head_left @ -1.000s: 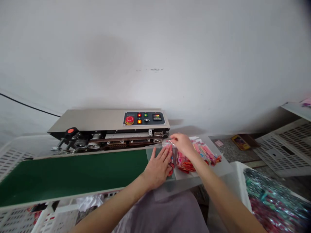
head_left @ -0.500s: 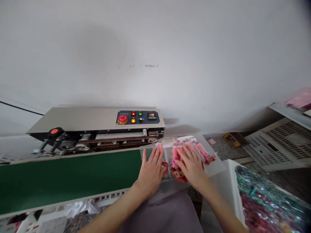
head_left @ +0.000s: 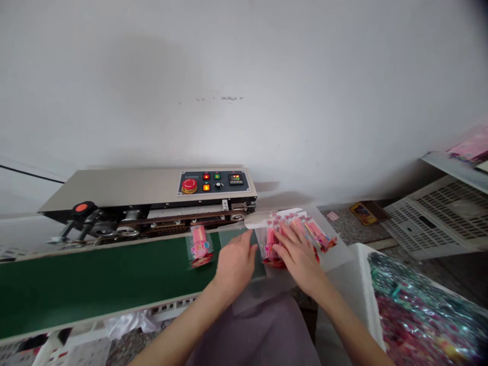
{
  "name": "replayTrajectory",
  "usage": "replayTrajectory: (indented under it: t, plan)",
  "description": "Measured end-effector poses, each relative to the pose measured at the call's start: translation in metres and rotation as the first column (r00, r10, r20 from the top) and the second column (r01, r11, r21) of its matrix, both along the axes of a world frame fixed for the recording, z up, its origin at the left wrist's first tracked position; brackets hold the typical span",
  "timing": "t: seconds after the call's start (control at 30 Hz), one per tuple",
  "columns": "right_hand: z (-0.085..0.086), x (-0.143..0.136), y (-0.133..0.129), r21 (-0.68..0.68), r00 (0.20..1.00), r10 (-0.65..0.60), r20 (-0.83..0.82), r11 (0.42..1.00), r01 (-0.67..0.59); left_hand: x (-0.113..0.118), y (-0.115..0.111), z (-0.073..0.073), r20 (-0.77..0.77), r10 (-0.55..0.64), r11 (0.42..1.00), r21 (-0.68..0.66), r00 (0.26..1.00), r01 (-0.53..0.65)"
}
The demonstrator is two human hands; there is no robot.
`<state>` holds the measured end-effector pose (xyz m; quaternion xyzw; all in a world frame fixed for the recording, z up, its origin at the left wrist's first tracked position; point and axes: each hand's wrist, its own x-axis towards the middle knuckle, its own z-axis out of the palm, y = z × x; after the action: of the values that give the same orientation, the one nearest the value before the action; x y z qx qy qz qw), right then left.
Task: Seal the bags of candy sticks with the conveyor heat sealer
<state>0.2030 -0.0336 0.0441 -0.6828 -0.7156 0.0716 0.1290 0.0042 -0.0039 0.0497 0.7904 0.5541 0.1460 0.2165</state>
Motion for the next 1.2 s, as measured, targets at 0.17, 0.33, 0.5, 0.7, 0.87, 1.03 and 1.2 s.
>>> replayTrajectory:
  t: [0.17,0.33,0.5,0.7,0.87,1.03,1.2]
  plan:
    - [-0.007,0.01,-0.006,-0.007,0.995,-0.024,0.1,1.0,0.024,0.044,0.018,-0.009,0.207,0.123,0.968,-0.242,0.971,-0.071]
    - [-0.009,0.025,-0.002,-0.018,0.993,-0.028,0.111,0.999,0.03,0.038,0.022,-0.02,0.268,0.175,0.964,-0.244,0.947,-0.109]
    - [-0.002,0.008,-0.005,-0.036,0.988,0.142,0.056,0.989,-0.14,0.033,0.022,-0.024,0.363,0.237,0.963,-0.21,0.901,-0.169]
    - [0.008,0.002,0.009,-0.034,0.984,0.171,-0.043,0.984,-0.173,0.029,0.021,-0.029,0.331,0.221,0.972,-0.155,0.918,-0.178]
    - [0.021,0.008,0.063,0.053,0.956,0.074,-0.285,0.997,-0.062,0.023,0.012,-0.033,0.386,0.086,0.992,0.05,0.919,-0.113]
    - [0.031,0.008,0.09,-0.049,0.91,0.067,-0.409,0.994,-0.095,0.016,0.013,-0.03,0.487,0.039,0.983,0.137,0.872,-0.121]
    - [0.035,0.003,0.084,-0.065,0.919,0.097,-0.381,0.989,-0.132,0.01,0.014,-0.03,0.606,0.098,0.989,0.027,0.789,-0.143]
